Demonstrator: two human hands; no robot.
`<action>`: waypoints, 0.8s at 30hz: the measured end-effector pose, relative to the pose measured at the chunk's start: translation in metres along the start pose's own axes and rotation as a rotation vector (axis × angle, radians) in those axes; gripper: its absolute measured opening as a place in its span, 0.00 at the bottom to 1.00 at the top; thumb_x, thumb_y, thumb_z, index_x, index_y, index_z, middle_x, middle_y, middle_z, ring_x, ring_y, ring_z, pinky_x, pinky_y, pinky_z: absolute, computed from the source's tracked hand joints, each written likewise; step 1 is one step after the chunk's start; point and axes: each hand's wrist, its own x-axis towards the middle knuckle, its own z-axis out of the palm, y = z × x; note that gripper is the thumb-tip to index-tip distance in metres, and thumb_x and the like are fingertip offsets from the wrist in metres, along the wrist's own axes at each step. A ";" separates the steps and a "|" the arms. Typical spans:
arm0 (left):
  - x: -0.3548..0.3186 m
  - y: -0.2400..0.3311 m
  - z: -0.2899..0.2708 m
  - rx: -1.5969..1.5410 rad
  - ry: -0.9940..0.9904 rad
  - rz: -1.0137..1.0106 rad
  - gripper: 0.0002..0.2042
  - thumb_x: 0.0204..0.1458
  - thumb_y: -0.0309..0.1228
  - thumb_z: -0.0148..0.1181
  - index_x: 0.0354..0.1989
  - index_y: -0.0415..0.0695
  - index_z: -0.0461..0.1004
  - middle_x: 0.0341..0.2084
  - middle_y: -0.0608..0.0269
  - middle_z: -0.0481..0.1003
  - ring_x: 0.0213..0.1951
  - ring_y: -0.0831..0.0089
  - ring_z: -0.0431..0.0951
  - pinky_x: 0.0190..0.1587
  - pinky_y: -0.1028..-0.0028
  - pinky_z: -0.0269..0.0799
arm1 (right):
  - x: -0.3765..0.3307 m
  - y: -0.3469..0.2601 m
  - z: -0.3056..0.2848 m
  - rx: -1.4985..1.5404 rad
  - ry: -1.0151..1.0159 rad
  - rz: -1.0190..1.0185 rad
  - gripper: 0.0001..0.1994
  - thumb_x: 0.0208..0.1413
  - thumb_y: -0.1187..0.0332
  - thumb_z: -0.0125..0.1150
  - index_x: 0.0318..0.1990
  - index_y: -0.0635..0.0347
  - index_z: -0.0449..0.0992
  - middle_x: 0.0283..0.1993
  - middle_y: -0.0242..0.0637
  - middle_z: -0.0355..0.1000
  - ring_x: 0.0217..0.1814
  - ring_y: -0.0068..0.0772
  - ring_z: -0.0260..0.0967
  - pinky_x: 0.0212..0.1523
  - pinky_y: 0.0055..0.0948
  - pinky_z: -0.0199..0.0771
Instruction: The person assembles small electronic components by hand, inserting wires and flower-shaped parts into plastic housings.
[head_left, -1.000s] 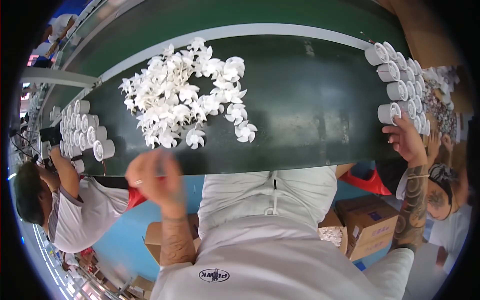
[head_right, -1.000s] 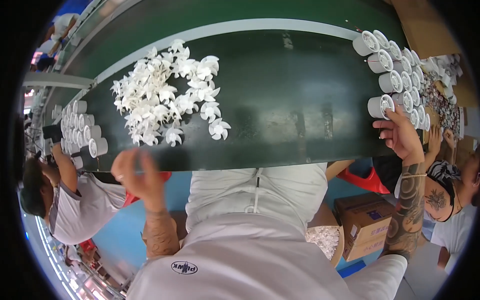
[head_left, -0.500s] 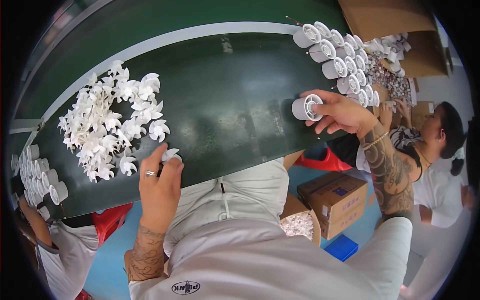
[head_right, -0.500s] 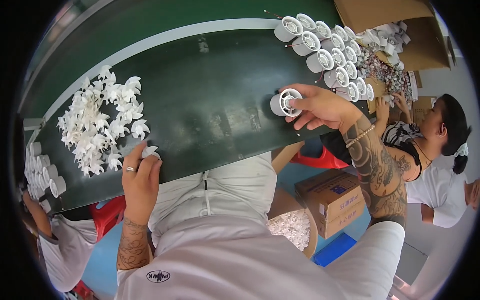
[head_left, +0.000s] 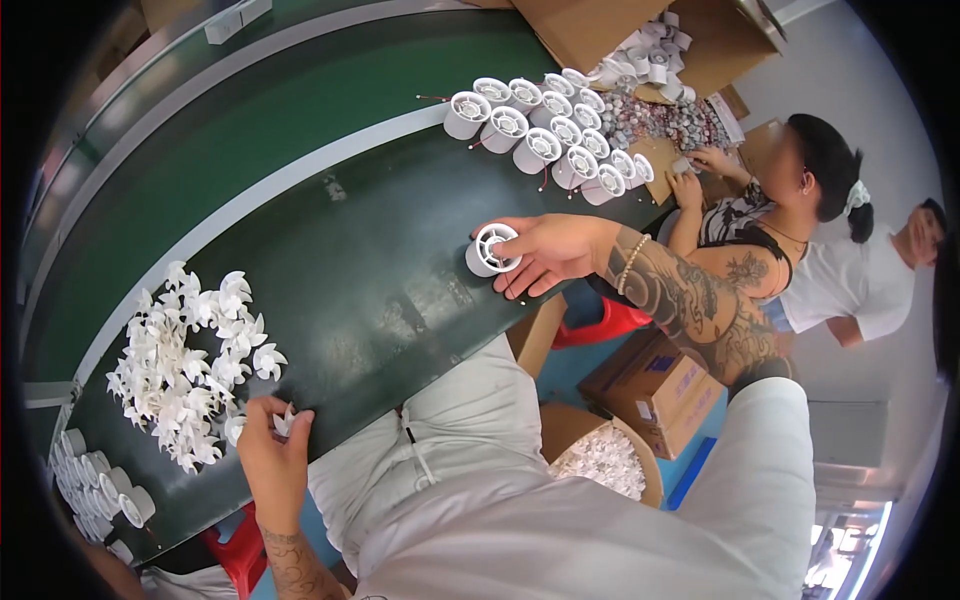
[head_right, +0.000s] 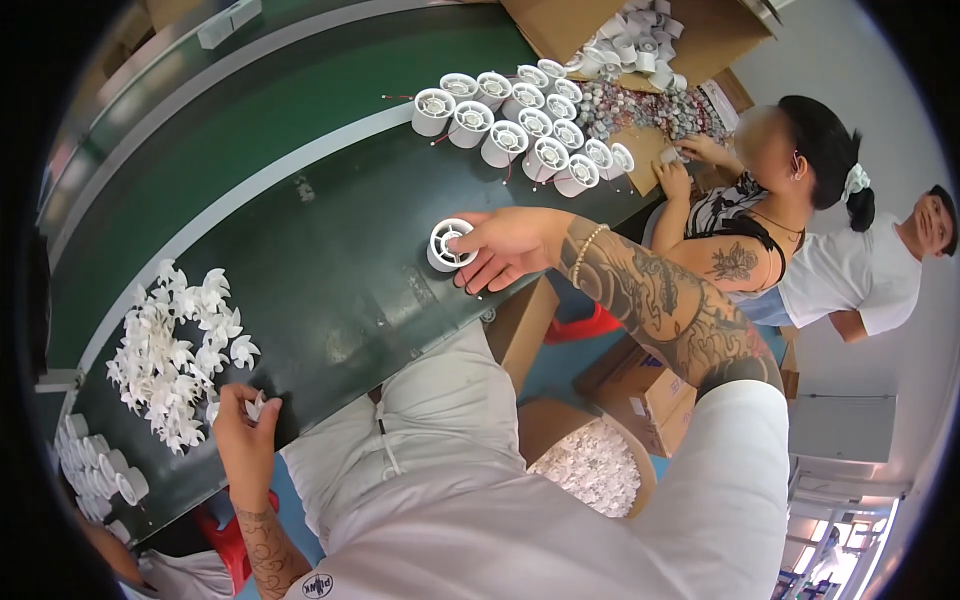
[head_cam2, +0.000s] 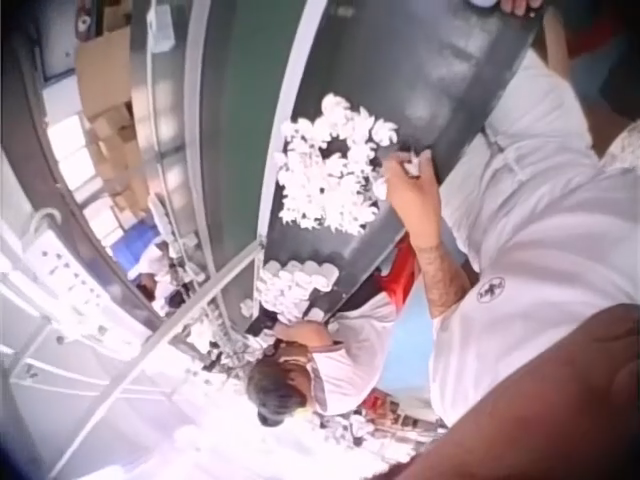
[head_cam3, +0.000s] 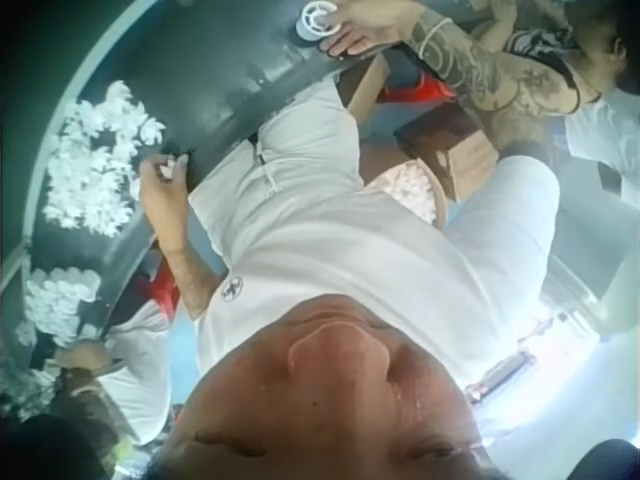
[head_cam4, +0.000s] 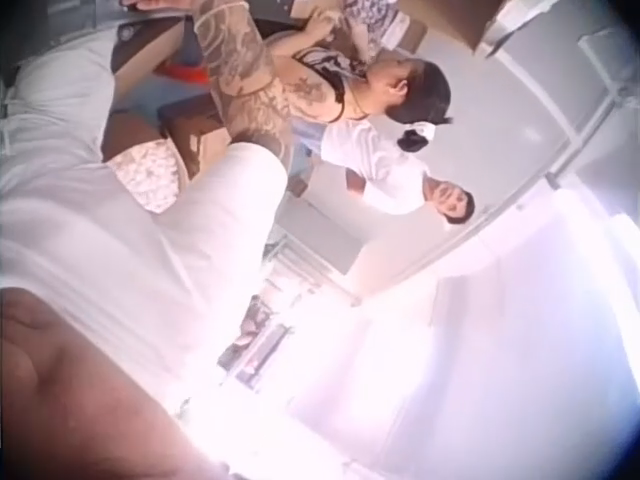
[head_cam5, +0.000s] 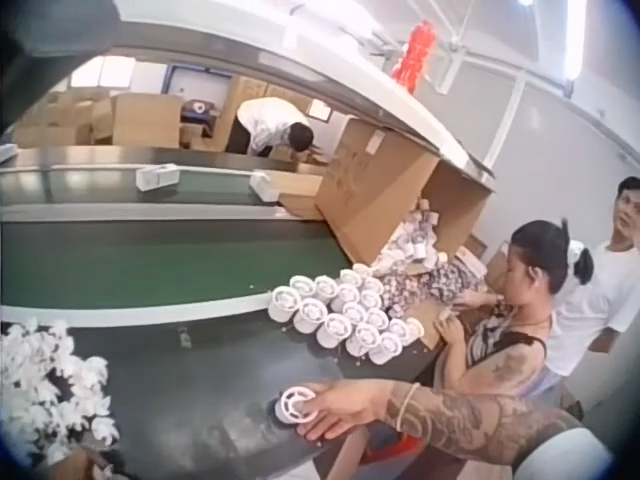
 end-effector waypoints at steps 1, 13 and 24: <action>-0.001 -0.001 0.001 -0.105 0.003 -0.066 0.19 0.46 0.16 0.63 0.48 0.36 0.72 0.30 0.64 0.71 0.31 0.79 0.70 0.32 0.79 0.66 | 0.000 -0.003 0.004 -0.002 0.024 0.006 0.23 0.63 0.54 0.54 0.64 0.38 0.59 0.49 0.41 0.72 0.47 0.32 0.74 0.43 0.30 0.73; -0.022 0.016 0.028 -0.939 0.043 0.001 0.08 0.58 0.29 0.58 0.39 0.35 0.73 0.37 0.61 0.72 0.40 0.70 0.78 0.38 0.73 0.78 | 0.018 0.081 0.104 0.533 -0.251 -0.587 0.23 0.67 0.62 0.51 0.66 0.43 0.55 0.54 0.37 0.68 0.45 0.28 0.73 0.41 0.22 0.75; -0.014 0.056 0.016 -0.763 -0.727 0.402 0.07 0.49 0.20 0.62 0.37 0.38 0.79 0.54 0.49 0.68 0.46 0.65 0.74 0.46 0.69 0.71 | 0.012 0.169 0.228 1.390 -1.016 -0.394 0.22 0.61 0.50 0.48 0.61 0.38 0.59 0.33 0.40 0.69 0.17 0.26 0.60 0.15 0.26 0.55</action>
